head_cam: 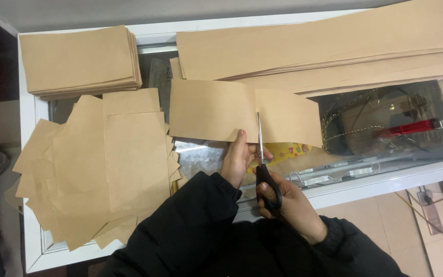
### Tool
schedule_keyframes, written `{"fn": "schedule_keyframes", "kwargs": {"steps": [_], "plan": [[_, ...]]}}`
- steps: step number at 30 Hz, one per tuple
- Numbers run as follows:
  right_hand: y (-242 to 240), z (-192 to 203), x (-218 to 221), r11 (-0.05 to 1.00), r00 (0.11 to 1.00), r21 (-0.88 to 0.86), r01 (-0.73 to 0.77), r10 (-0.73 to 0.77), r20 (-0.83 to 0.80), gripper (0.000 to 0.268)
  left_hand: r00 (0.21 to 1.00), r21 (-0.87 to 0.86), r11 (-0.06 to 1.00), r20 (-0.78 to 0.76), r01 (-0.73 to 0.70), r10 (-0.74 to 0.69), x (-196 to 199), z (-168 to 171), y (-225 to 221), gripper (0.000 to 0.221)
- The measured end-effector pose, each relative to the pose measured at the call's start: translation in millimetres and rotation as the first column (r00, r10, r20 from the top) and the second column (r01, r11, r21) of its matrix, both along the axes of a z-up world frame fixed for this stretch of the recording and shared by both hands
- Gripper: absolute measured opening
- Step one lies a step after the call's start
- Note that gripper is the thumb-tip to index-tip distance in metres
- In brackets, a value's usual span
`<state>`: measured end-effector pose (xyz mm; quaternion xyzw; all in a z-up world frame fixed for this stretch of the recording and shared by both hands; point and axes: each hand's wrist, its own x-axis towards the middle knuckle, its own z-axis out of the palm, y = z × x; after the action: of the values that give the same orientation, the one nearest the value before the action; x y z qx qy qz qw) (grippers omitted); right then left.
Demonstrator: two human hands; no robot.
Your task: Cutting and folding brown paper strips to create small bags or envelopes
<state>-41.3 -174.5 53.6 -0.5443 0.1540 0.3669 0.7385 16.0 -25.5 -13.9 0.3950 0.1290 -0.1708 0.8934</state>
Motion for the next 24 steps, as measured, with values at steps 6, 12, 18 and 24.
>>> {"fn": "schedule_keyframes", "kwargs": {"steps": [6, 12, 18, 24], "plan": [[4.6, 4.3, -0.7, 0.989, 0.992, 0.085, 0.119, -0.115, -0.049, 0.042, 1.000, 0.026, 1.000, 0.005, -0.005, 0.005, -0.4, 5.9, 2.7, 0.081], [-1.9, 7.8, 7.5, 0.955, 0.984, 0.248, 0.163, -0.140, -0.109, 0.041, 0.998, 0.010, 1.000, 0.062, -0.017, 0.016, -3.3, 3.2, 2.2, 0.071], [-1.7, 16.4, 20.5, 0.957, 0.987, 0.257, 0.136, -0.108, -0.121, 0.046, 0.999, 0.019, 0.999, 0.014, -0.045, 0.045, -6.6, 13.9, 4.3, 0.053], [4.0, 24.5, 23.2, 0.956, 0.984, 0.242, 0.166, -0.145, -0.102, 0.039, 0.993, -0.013, 0.994, -0.054, -0.109, 0.108, -5.0, 6.1, 0.5, 0.037]]}}
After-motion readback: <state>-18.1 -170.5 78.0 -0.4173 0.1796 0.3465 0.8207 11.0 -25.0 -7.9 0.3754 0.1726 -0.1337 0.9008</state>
